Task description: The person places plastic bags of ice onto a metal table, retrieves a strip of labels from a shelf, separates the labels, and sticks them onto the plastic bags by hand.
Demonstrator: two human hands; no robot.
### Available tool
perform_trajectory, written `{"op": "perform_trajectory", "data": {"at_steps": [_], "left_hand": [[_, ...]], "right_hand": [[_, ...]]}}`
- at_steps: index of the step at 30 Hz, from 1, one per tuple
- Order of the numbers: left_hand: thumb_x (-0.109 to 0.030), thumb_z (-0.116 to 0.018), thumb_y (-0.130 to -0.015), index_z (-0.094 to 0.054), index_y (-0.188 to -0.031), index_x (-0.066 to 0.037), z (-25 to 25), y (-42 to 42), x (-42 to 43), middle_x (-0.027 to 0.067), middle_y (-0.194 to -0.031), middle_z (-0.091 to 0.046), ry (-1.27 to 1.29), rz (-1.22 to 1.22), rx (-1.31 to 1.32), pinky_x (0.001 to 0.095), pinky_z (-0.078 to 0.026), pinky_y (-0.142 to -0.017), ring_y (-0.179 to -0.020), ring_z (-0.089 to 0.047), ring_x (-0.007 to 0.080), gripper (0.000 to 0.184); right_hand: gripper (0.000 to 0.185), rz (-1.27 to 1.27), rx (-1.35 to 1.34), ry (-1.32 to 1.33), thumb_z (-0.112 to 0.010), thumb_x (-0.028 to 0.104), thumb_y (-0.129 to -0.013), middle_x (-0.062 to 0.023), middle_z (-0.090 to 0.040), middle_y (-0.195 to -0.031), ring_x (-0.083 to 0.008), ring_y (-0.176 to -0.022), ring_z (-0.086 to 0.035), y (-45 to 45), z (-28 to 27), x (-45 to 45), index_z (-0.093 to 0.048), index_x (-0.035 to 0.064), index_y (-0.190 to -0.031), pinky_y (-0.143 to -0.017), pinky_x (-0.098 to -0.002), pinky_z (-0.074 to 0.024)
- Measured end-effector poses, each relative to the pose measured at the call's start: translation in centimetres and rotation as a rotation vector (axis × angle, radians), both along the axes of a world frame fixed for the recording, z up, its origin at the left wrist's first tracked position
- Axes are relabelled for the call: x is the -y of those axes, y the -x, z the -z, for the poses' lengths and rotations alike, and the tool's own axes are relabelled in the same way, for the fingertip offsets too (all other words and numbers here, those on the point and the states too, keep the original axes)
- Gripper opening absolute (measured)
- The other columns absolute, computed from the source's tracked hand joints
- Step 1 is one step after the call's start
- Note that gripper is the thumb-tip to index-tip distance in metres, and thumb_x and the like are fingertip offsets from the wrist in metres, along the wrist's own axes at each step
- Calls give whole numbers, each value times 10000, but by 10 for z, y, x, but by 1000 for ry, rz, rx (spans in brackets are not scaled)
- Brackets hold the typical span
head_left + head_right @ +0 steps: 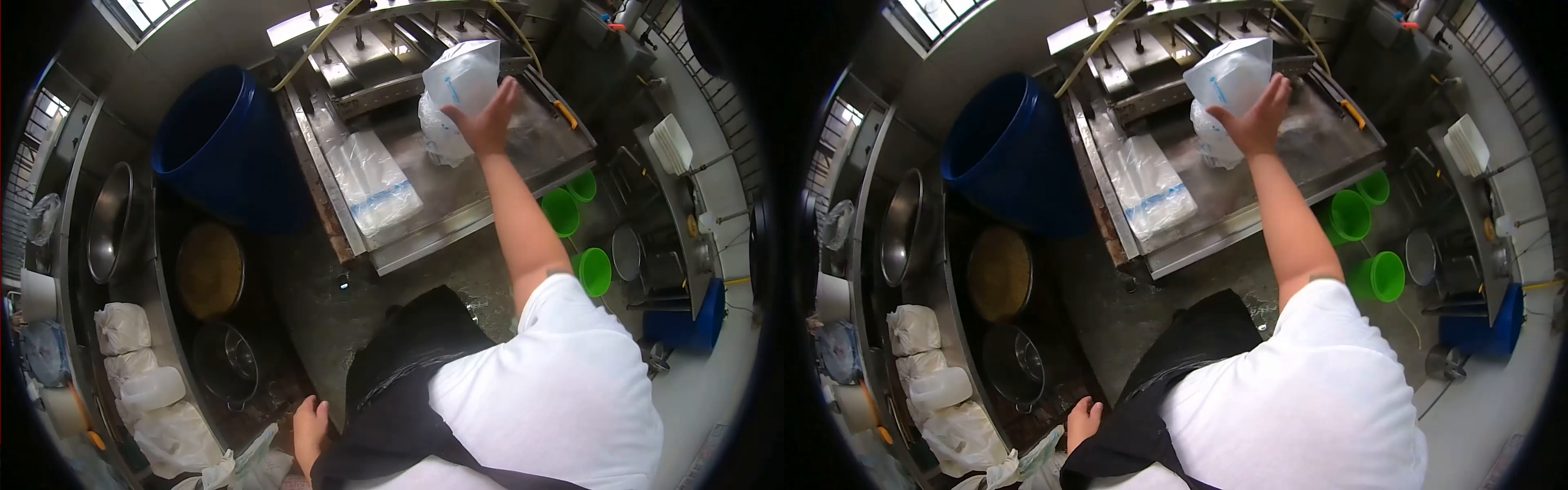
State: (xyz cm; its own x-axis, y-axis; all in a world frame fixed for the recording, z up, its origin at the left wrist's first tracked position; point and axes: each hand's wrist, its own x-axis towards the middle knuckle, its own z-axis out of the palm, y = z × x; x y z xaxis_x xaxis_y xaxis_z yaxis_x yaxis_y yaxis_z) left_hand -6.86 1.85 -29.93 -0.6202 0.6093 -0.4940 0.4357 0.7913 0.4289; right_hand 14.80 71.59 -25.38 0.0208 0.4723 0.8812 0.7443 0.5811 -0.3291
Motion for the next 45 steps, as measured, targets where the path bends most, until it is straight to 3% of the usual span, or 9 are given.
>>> {"op": "perform_trajectory", "data": {"at_steps": [5,12,16,19,24,27,32,39,45], "left_hand": [[-308,-695,-980,-667,-1331,50,4,-6,-11,309,-1253,-705,41,15,115,484,-530,-1037,-1199,-667,467,503],[-325,-688,-984,-668,-1338,47,34,21,-13,312,-1279,-693,74,150,108,500,-508,-1077,-1238,-649,457,514],[-328,-684,-989,-658,-1351,41,72,36,-21,309,-1312,-675,50,132,83,502,-502,-1084,-1254,-636,453,518],[-327,-683,-991,-658,-1346,43,75,29,-38,309,-1304,-678,17,143,61,503,-503,-1079,-1246,-639,454,513],[-327,-705,-979,-653,-1342,46,61,20,-83,316,-1302,-673,-6,250,123,499,-502,-1075,-1252,-630,458,523],[-307,-750,-952,-593,-1409,55,54,20,-128,322,-1356,-641,-54,286,24,501,-495,-1086,-1282,-608,463,604],[-314,-889,-822,-254,-1641,53,22,14,-271,324,-1623,-400,-359,342,-86,477,-344,-1246,-1507,-403,455,1100],[-233,-891,-772,-35,-1704,-2,-3,-14,-574,313,-1721,-204,-783,273,146,398,-199,-1295,-1609,-234,352,1287],[-147,-833,-844,-529,-1503,17,-2,-105,-689,217,-1483,-561,-541,447,310,380,-484,-1100,-1285,-590,313,744]], "right_hand": [[1493,-374,-32,591,-984,512,-657,-348,-384,-1576,-457,-1472,-418,-4,10,-28,-11,-41,-1646,-1198,-485,-399],[1401,-125,247,487,-965,503,-686,-326,-444,-1525,-459,-1432,-450,-4,28,-28,-95,-14,-1655,-1220,-485,-366],[1190,-199,75,545,-879,507,-824,-341,-399,-1554,-495,-1434,-425,-36,63,76,-203,-27,-1644,-1218,-542,-352],[778,-364,280,774,-793,407,-931,-305,-518,-1487,-461,-1416,-476,-73,121,167,-487,-46,-1486,-1207,-503,-378],[660,-549,279,1013,-772,390,-952,-252,-595,-1394,-414,-1273,-591,-112,136,245,-557,-17,-1425,-1077,-448,-502],[679,-445,162,1089,-776,409,-947,-249,-601,-1366,-398,-1214,-615,-121,114,207,-558,-15,-1432,-1041,-441,-521],[949,-414,-28,853,-822,569,-879,-213,-527,-1484,-354,-1265,-608,-135,100,52,-453,1,-1543,-1079,-434,-504],[1380,-734,-7,569,-749,861,-739,-256,-213,-1682,-444,-1578,-215,-84,62,-149,-180,25,-1678,-1303,-475,-214],[1123,-1206,21,1020,-861,638,-758,-176,-406,-1648,-347,-1542,-362,-65,89,-143,-375,126,-1632,-1276,-433,-303]]}}
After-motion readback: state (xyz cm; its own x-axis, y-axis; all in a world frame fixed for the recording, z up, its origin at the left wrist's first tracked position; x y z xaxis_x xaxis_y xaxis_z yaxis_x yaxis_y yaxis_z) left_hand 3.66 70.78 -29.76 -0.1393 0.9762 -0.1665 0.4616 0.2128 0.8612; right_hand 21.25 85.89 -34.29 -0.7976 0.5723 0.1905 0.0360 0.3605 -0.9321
